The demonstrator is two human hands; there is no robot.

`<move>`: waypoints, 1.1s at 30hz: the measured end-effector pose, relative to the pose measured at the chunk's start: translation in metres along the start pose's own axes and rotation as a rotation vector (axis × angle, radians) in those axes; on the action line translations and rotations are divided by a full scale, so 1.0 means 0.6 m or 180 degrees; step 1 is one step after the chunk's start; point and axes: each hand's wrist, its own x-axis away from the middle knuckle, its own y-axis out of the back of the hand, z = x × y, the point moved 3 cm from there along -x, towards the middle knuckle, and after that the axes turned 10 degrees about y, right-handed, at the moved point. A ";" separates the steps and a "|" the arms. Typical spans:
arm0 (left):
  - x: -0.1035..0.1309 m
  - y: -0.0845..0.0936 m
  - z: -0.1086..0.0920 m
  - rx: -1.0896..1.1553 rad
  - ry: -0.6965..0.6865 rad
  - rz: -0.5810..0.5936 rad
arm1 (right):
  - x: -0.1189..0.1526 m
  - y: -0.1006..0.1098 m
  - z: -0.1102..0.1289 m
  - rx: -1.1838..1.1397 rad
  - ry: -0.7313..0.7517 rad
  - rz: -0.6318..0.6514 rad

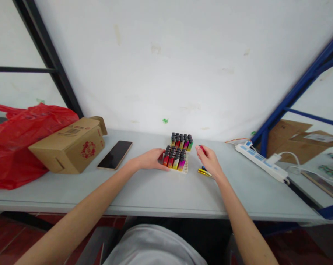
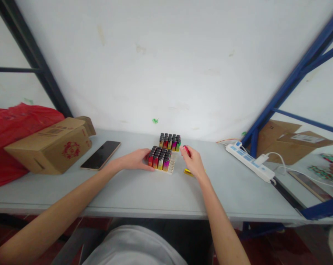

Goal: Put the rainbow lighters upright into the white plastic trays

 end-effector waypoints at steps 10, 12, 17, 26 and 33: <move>0.002 0.002 -0.006 -0.0034 0.0028 -0.0025 | 0.004 0.003 0.013 0.0921 0.0327 -0.0129; 0.003 0.003 -0.007 -0.0065 0.0044 -0.0043 | 0.003 0.002 0.015 0.0963 0.0348 -0.0086; 0.002 0.003 -0.007 -0.0228 0.0105 -0.0044 | 0.003 -0.002 0.022 0.0974 0.0378 -0.0028; 0.000 0.001 0.001 -0.0263 0.0103 -0.0036 | 0.004 0.004 0.012 0.1082 0.0328 -0.0251; 0.000 0.002 0.000 -0.0155 0.0082 -0.0067 | 0.004 -0.002 0.010 0.0873 0.0329 0.0047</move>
